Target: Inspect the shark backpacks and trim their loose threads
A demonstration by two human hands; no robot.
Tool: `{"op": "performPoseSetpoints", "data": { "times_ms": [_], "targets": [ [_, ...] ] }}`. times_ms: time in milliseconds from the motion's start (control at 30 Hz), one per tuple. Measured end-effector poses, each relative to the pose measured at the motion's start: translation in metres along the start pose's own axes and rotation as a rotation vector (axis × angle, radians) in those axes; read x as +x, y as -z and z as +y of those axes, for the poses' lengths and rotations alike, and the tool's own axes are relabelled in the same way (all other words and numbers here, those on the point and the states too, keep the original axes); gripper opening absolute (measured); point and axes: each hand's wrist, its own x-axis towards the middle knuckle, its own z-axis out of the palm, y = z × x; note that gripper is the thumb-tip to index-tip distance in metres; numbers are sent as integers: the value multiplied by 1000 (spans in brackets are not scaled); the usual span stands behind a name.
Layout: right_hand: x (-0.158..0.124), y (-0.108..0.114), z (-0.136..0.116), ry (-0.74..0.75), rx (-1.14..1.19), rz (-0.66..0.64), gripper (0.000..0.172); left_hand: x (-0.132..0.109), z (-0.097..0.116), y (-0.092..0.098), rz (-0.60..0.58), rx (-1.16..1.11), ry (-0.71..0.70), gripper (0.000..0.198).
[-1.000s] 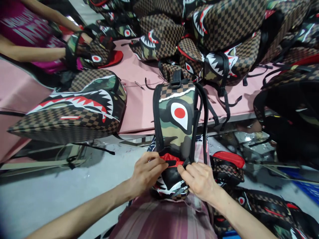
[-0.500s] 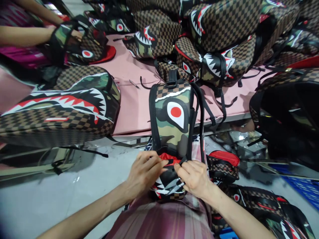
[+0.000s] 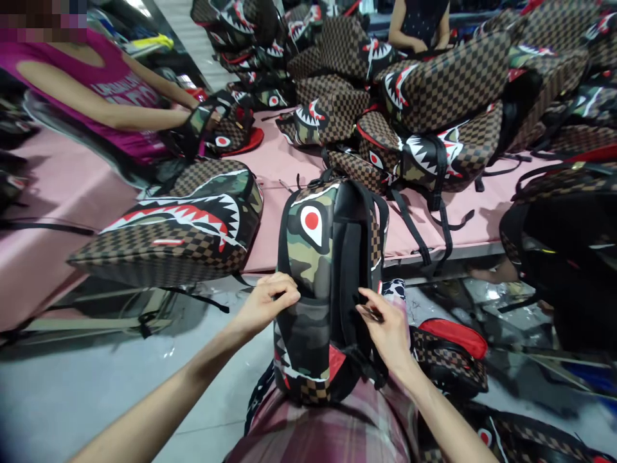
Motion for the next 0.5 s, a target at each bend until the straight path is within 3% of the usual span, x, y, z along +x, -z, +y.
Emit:
{"op": "performPoseSetpoints", "data": {
  "times_ms": [100, 167, 233, 300, 367, 500],
  "targets": [
    [15, -12, -2, -38, 51, -38, 12, -4, 12, -1, 210, -43, -34, 15],
    [19, -18, -3, -82, 95, -27, 18, -4, 27, -2, 365, 81, -165, 8],
    [20, -21, -3, -110, 148, -23, 22, 1, 46, -7, 443, 300, -339, 7],
    [18, -23, -2, -117, 215, -21, 20, 10, 64, -17, 360, 536, -472, 7],
    [16, -26, 0, -120, 275, -8, 16, 23, 79, -30, 185, 732, -538, 5],
    [14, -24, 7, -78, 248, 4, 15, 44, 87, -45, -107, 903, -586, 12]
  ]
}}
